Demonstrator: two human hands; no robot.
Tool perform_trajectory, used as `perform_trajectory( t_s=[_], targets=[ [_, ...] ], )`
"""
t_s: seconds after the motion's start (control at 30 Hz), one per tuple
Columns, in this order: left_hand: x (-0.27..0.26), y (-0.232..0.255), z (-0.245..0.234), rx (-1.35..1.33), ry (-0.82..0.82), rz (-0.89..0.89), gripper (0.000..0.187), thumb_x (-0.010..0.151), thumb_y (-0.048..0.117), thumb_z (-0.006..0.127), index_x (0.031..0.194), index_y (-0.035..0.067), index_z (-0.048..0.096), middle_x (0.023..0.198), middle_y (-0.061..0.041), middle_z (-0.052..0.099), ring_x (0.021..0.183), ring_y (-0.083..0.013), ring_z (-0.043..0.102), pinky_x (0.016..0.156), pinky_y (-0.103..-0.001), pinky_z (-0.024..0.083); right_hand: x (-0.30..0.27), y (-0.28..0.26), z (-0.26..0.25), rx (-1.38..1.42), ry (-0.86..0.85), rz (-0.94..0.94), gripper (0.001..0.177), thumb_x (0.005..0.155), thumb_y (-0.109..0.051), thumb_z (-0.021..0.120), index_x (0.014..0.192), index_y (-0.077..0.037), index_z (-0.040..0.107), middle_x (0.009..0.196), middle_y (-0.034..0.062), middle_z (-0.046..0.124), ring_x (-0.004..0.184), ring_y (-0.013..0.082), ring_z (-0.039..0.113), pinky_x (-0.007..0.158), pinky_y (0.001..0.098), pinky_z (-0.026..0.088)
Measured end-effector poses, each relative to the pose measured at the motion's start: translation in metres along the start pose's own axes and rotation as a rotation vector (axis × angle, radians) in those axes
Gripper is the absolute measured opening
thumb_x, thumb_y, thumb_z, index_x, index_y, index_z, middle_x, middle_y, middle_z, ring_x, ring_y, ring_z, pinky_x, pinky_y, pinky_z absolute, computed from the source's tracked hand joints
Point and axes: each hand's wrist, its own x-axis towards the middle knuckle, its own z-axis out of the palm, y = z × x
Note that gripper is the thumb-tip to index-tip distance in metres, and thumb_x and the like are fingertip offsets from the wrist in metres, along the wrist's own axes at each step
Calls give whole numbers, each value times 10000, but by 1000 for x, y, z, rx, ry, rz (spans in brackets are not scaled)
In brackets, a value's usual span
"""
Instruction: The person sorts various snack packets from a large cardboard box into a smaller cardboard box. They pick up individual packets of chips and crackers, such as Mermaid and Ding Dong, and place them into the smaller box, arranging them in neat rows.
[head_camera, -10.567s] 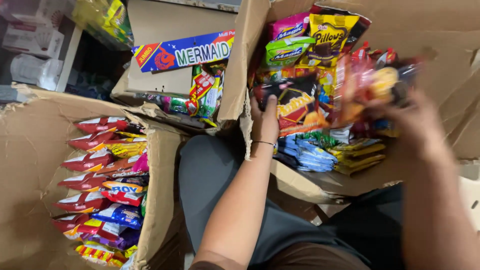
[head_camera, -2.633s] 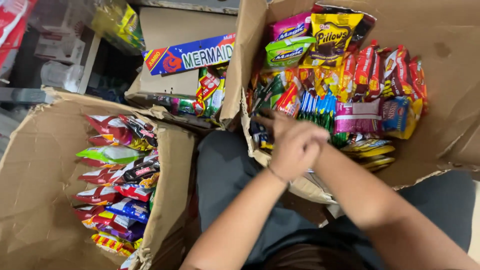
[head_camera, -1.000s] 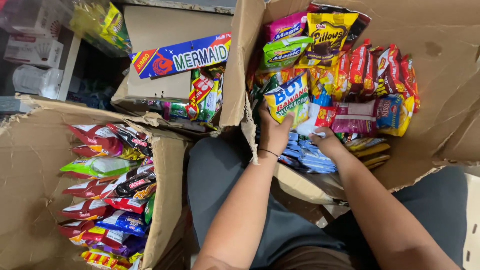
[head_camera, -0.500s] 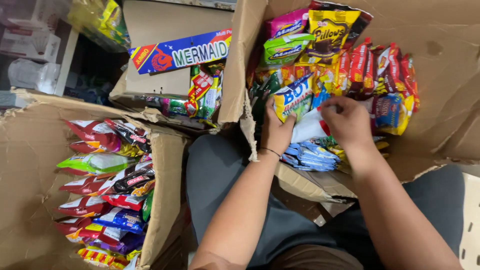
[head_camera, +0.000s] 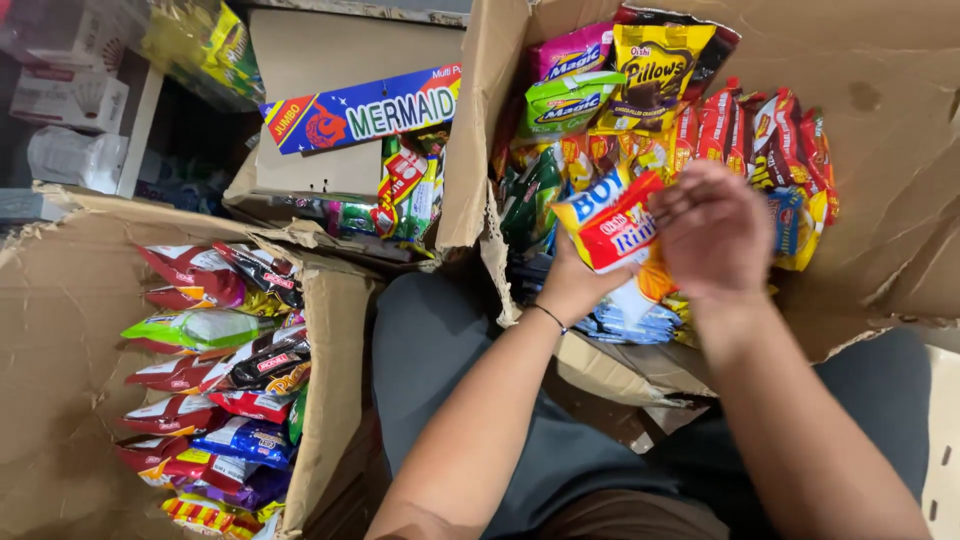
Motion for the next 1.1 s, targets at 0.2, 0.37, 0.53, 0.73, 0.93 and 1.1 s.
perform_trajectory(
  t_s=[0.2,0.37,0.53,0.73,0.93,1.1],
  targets=[
    [-9,-3,3,-62,50,-51,1094,736,98,883,1550,1,160,1378,-141,575,1233,-212,598,1061,-376,500,-4,-58,-5,-430,-120,-131,523,961,-110,719,1418,-114,465,1355,17,516,1207,178,546,1004,385,477],
    [-49,77,24,-472,-330,-19,919,883,164,875,1552,-113,307,1441,-145,571,1317,-211,567,1212,-405,469,-30,-68,26,-1052,-301,9,995,765,-129,798,1627,-101,301,1568,96,418,1408,191,430,1142,369,363],
    [-95,246,-9,322,-100,296,1199,625,355,984,1508,-70,293,1449,-250,459,1369,-346,443,1201,-432,409,-57,-61,96,-886,-334,-316,883,922,-383,808,1599,-61,340,1599,77,399,1395,170,434,1255,333,392],
    [-148,316,-96,542,71,237,1293,678,387,946,1629,-75,202,1529,-228,488,1446,-320,527,1224,-385,442,-81,-6,198,-731,-456,-405,1011,941,-427,834,1648,-54,213,1546,42,370,1408,153,432,1256,328,383],
    [-210,372,-235,482,362,102,948,722,61,786,1556,28,336,1299,-102,678,1174,-181,666,1016,-330,566,-75,138,311,-756,-667,-561,1127,927,-268,889,1666,-110,52,1697,55,168,1525,173,268,1310,346,271],
    [-265,363,-382,861,550,189,672,765,3,765,1389,36,517,1271,-93,700,1190,-194,689,1039,-343,557,-91,273,413,-575,-912,-239,995,918,-206,909,1606,-111,197,1513,126,406,1377,249,492,1225,396,460]
  ],
)
